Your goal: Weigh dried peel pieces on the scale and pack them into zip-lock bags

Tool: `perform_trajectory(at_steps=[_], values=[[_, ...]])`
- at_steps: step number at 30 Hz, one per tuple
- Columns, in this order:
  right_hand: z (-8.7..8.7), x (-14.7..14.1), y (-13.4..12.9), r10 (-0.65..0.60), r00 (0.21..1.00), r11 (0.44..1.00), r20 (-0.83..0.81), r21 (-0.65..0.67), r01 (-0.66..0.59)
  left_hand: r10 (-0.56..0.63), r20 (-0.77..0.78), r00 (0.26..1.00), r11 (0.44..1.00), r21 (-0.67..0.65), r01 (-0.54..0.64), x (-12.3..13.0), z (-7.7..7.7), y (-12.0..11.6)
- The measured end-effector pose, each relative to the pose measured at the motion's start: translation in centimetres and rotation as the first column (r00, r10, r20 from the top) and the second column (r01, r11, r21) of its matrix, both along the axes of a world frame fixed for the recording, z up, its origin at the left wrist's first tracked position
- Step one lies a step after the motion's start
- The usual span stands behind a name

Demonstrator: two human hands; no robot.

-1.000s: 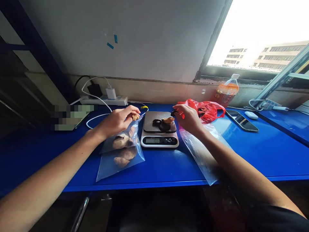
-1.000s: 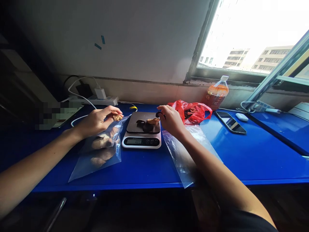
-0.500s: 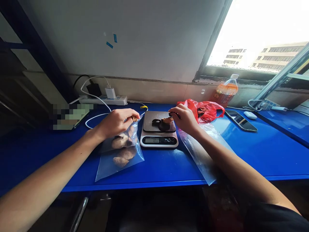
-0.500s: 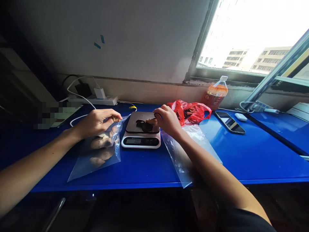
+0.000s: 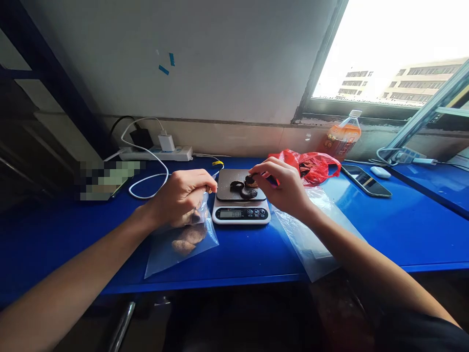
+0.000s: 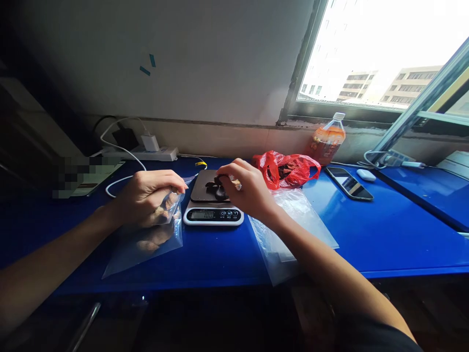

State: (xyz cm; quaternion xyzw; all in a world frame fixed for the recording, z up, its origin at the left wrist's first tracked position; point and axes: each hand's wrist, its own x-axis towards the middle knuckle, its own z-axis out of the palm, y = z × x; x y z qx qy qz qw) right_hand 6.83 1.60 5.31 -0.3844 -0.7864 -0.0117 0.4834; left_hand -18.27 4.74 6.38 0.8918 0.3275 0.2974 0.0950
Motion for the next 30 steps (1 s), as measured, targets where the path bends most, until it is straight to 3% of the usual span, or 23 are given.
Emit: perform_trajectory(at_steps=[3,7,10,15,22,24,27,30], values=[[0.0,-0.9,-1.0,0.14,0.99,0.988,0.031,-0.064,-0.138,-0.007,0.101,0.995,0.998,-0.06,0.013,0.7,-0.3,-0.9],[-0.3,-2.1,-2.2,0.338,0.941,0.941,0.015,-0.034,-0.337,-0.03,0.148,0.989,0.99,-0.133,0.05,1.8,-0.6,-2.2],[-0.7,-2.8,-2.7,0.387,0.92,0.922,0.051,-0.011,-0.387,0.039,0.175,0.984,0.978,-0.208,-0.002,2.5,-0.5,-3.3],[-1.6,-3.1,-2.9,0.271,0.951,0.958,0.146,0.053,-0.281,0.081,0.254,0.964,0.951,-0.309,0.001,2.9,-0.1,-4.0],[-1.8,-3.1,-2.9,0.11,0.994,0.991,0.016,0.078,-0.111,0.093,0.34,0.936,0.884,-0.461,0.08,3.1,-0.3,-3.6],[-1.8,-3.2,-2.9,0.064,0.998,0.996,-0.015,0.058,-0.063,0.111,0.393,0.913,0.833,-0.537,0.13,3.3,-0.4,-3.5],[-1.9,-3.3,-2.7,-0.017,0.999,0.999,-0.036,0.045,0.018,0.15,0.472,0.869,0.714,-0.659,0.235,3.5,-0.6,-3.3],[-1.9,-3.2,-2.5,-0.078,0.996,0.996,-0.046,0.039,0.08,0.162,0.521,0.838,0.625,-0.711,0.322,3.6,-0.8,-3.2]])
